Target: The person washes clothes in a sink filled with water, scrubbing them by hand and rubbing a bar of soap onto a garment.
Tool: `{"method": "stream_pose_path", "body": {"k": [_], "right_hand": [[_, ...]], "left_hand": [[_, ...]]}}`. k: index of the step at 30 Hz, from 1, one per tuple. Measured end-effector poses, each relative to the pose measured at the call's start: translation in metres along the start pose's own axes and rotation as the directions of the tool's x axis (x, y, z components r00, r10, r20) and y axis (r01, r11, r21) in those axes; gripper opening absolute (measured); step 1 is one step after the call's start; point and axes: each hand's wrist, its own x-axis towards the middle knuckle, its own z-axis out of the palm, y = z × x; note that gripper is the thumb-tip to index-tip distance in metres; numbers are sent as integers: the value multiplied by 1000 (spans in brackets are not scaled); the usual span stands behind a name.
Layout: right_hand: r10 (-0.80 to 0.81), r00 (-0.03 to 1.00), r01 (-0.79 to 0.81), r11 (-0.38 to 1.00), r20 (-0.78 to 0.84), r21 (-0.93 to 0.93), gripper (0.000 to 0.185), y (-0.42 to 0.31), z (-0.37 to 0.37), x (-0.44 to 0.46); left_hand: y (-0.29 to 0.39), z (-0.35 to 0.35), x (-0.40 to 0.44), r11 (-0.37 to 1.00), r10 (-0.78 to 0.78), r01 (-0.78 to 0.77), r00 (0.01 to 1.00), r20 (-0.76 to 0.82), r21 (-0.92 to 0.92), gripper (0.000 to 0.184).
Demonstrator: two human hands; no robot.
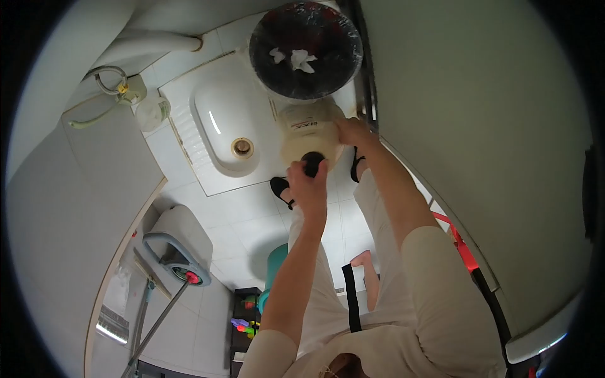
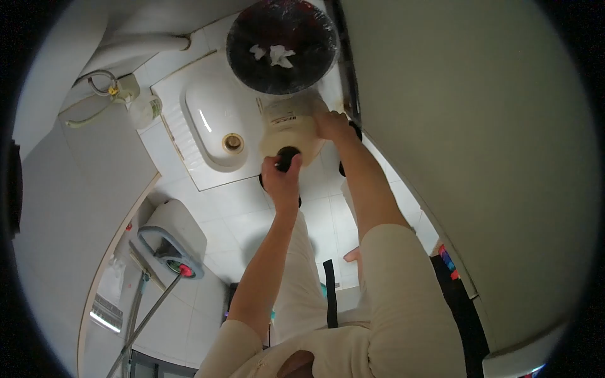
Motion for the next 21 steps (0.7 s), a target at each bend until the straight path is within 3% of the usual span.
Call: {"method": "stream_pose_path", "body": {"k": [2,3,4,5,6,7,8,9,10,11,13,14,15,17,19,20,21], "right_hand": [[114,922,-26,972,-370,235,37,-2,15,-13],[224,907,-79,922,-356,379,34,-8,1,-29],[249,877,-9,863,-411,505,31,-15,15,-39],[257,898,-34,849,-356,527,31,-25,20,-57],[182,830,155,832,-527,532,31,-33,35,-76],[107,805,206,872,-584,444,36,-41,62,-76],[161,773,247,813,-613,526,40,-64,61,-110],[107,748,328,798,-655,506,41,-80,63,-141],[97,868,240,777,-488,581,41,-104,36,-191],[-86,816,446,722,-572,529,40,-114,34,-228],[-311,743,615,666,-592,422,38,-139,8,-312],[-368,684,688,612,-630,390,33,-144,-28,-377],[-473,567,777,580,-675,246,34,-141,-48,-421],[-540,415,839,539,-732,78,30,-132,-86,-504],[-460,-51,763,555,-887,-332,32,-95,-114,-537],[-460,-116,501,738,-880,-452,31,-71,-144,-569],[-416,231,200,905,-880,-376,29,-42,-159,-594]], "left_hand": [[14,1,3,997,-83,83,995,50,2,37],[11,9,8,998,-48,54,993,112,-44,39],[-9,5,9,997,-33,44,985,169,-59,40],[-16,-1,10,996,-10,31,974,228,-88,42],[-11,-17,5,994,-76,93,963,258,-55,48],[-13,-37,0,993,2,22,978,208,-115,50],[-20,-57,-4,986,-119,143,963,243,-84,48],[-34,-79,-11,915,-230,322,912,339,-245,49],[-58,-92,-17,909,-168,244,957,238,-338,48],[-64,-116,-25,938,-188,231,966,178,-258,48],[-70,-166,-39,912,-237,299,943,234,-281,47],[-64,-187,-43,920,-234,304,932,278,-247,46],[-68,-204,-47,943,-202,264,939,279,-204,46],[-80,-230,-58,960,-154,210,949,276,-186,44],[-78,-252,-77,935,-179,246,949,259,-255,41],[-75,-260,-92,905,-193,273,947,255,-327,39],[-73,-269,-108,897,-232,302,943,239,-322,37]]}}
